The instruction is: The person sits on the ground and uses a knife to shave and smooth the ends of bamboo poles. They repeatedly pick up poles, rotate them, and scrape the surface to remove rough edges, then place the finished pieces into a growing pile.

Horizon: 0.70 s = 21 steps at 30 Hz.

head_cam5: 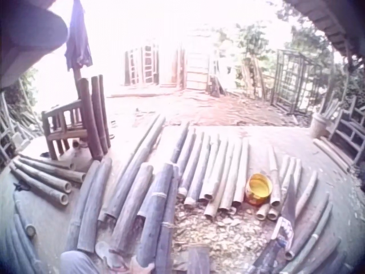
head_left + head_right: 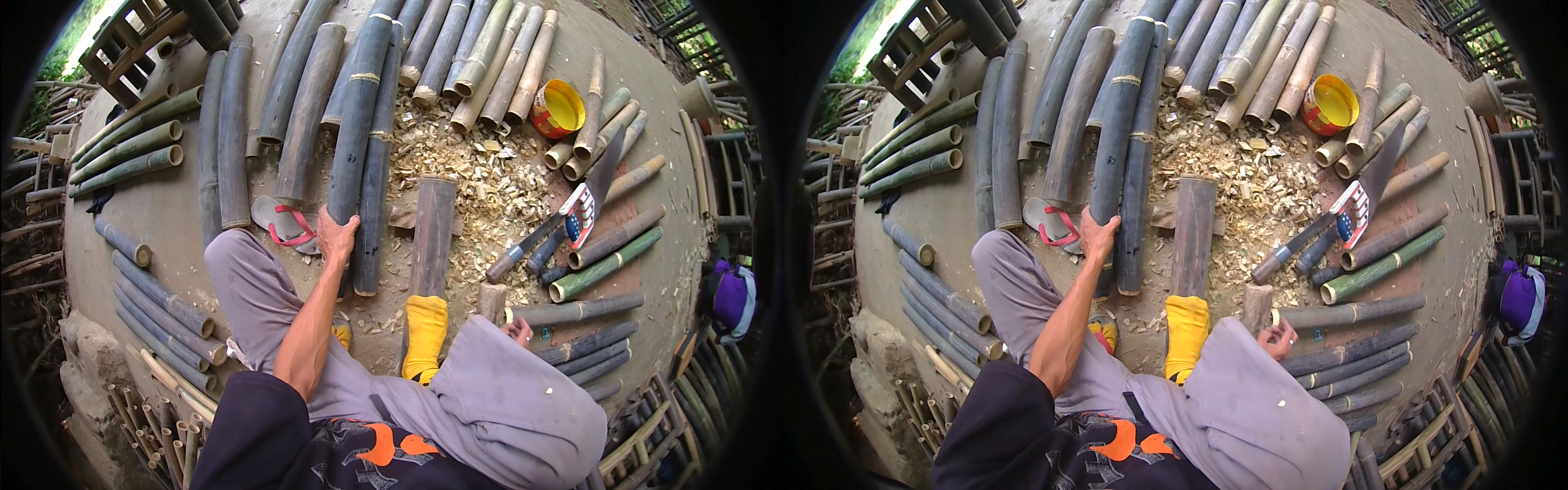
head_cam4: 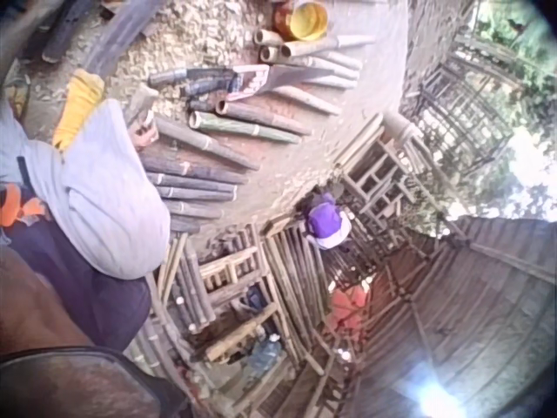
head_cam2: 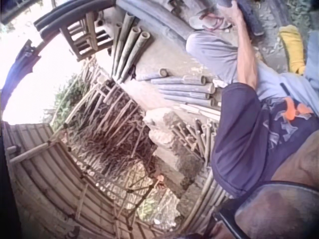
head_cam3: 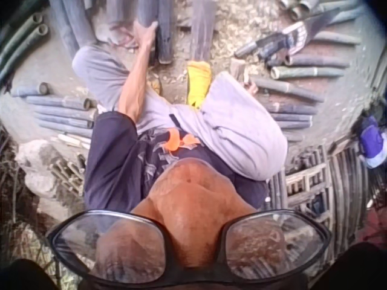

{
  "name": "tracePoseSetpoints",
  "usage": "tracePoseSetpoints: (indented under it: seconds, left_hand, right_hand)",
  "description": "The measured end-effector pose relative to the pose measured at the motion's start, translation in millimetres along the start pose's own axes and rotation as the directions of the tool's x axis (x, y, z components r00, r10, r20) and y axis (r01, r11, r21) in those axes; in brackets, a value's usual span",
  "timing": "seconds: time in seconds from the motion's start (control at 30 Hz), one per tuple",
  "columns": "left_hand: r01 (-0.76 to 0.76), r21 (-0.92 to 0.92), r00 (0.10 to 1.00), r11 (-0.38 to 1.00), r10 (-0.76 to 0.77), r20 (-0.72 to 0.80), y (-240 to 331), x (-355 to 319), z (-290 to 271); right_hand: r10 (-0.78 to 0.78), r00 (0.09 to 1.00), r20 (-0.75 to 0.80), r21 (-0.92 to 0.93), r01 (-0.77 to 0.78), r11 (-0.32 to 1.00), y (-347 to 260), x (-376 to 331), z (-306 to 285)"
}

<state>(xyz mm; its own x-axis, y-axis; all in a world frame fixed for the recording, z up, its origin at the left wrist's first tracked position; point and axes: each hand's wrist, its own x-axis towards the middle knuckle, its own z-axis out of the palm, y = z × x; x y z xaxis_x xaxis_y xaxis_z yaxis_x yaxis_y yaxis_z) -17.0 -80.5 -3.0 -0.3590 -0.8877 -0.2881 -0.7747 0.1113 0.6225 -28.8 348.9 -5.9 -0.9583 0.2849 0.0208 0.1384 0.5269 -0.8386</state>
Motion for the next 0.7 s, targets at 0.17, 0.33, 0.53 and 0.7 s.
tracePoseSetpoints:
  seconds: [0.17, 0.33, 0.53, 0.7]
  left_hand:
    - [-0.030, -0.012, 0.999, 0.999, 0.030, -0.013, -11, -1, 2]
    - [-0.028, 0.004, 1.000, 1.000, 0.028, 0.010, -9, -5, 0]
    - [0.004, -0.031, 0.999, 0.999, -0.002, 0.055, -9, -5, -5]
    - [0.006, -0.024, 0.999, 1.000, -0.005, 0.049, -12, 0, -7]
  right_hand:
    - [0.038, 0.977, 0.209, 0.069, -0.054, 0.996, -36, -15, 41]
    - [-0.055, 0.911, 0.410, 0.080, 0.024, 0.996, -55, -19, 65]
    - [-0.234, 0.809, 0.540, 0.128, 0.196, 0.972, -123, -10, 95]
    - [-0.188, 0.769, 0.611, 0.149, 0.121, 0.981, -143, -16, 109]
